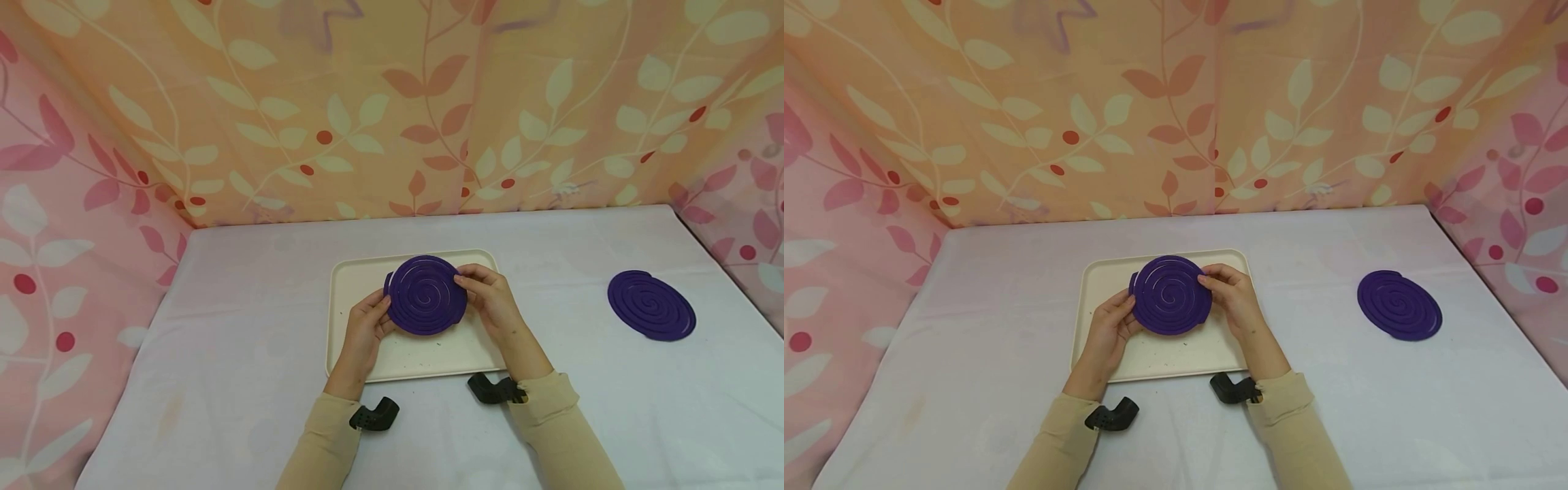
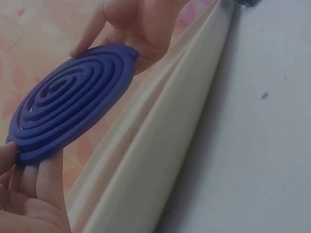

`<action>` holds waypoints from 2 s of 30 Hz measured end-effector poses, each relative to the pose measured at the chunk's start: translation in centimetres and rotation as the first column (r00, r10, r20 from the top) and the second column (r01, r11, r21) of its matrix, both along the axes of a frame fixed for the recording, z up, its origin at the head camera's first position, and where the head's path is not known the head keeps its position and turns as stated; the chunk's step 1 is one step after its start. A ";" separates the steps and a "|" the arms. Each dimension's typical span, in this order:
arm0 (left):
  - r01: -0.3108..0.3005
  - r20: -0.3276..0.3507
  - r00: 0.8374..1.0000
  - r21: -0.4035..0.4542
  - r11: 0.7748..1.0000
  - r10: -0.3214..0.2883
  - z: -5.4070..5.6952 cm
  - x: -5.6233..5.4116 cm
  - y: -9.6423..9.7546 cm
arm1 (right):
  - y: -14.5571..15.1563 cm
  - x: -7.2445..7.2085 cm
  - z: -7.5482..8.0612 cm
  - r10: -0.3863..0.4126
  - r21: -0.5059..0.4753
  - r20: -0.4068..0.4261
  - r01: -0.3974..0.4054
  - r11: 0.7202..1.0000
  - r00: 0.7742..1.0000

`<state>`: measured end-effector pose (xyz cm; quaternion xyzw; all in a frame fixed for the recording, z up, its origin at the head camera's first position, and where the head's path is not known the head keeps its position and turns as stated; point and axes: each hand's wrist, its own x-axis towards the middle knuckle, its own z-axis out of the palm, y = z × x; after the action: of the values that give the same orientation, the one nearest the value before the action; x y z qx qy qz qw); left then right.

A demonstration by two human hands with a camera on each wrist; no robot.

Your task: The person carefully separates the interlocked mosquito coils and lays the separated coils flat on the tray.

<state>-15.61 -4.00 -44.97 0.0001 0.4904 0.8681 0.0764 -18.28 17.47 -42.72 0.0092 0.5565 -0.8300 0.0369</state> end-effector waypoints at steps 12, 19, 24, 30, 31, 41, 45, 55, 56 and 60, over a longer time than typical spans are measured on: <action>0.044 -0.011 0.999 -0.120 0.992 -0.045 -0.1 0.1 0.3 | -0.2 0.0 -0.1 -0.039 0.196 -0.034 0.045 0.980 0.999; 0.041 -0.010 0.999 -0.130 0.991 -0.042 0.0 0.1 0.3 | -0.3 0.0 -0.2 -0.096 0.267 -0.110 0.122 0.956 0.989; 0.036 -0.003 0.999 -0.153 0.988 -0.037 -0.1 0.1 0.4 | -0.3 0.0 -0.3 -0.140 0.323 -0.152 0.183 0.928 0.978; 0.021 -0.007 1.000 -0.176 0.984 -0.023 -0.3 0.0 0.3 | -0.3 0.1 -0.1 -0.122 0.328 -0.121 0.156 0.932 0.985; 0.024 -0.005 1.000 -0.179 0.984 -0.025 -0.3 0.0 0.3 | -0.2 0.1 -0.1 -0.107 0.317 -0.116 0.139 0.938 0.987; 0.072 -0.020 0.997 -0.228 0.971 -0.079 -0.3 0.2 0.5 | -0.1 -0.1 -0.4 0.031 0.316 -0.140 0.015 0.949 0.990; 0.097 -0.025 0.994 -0.192 0.977 -0.104 -0.3 0.2 0.6 | -0.1 0.0 -0.2 -0.035 0.294 -0.127 0.071 0.953 0.991; 0.128 -0.008 0.992 -0.106 0.986 -0.129 -0.3 0.1 0.4 | -0.1 -0.1 0.0 -0.055 0.270 -0.148 0.094 0.958 0.987; 0.132 -0.009 0.991 -0.099 0.986 -0.133 -0.3 0.1 0.4 | -0.1 -0.1 -0.1 -0.055 0.266 -0.164 0.097 0.959 0.985; 0.145 -0.013 0.989 -0.070 0.987 -0.147 -0.2 0.1 0.3 | -0.1 -0.1 -0.2 -0.053 0.223 -0.225 0.105 0.969 0.973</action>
<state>-15.48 -3.70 -45.19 0.0410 0.5196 0.8426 0.1354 -18.38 17.40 -42.88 -0.0550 0.6499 -0.7558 -0.0588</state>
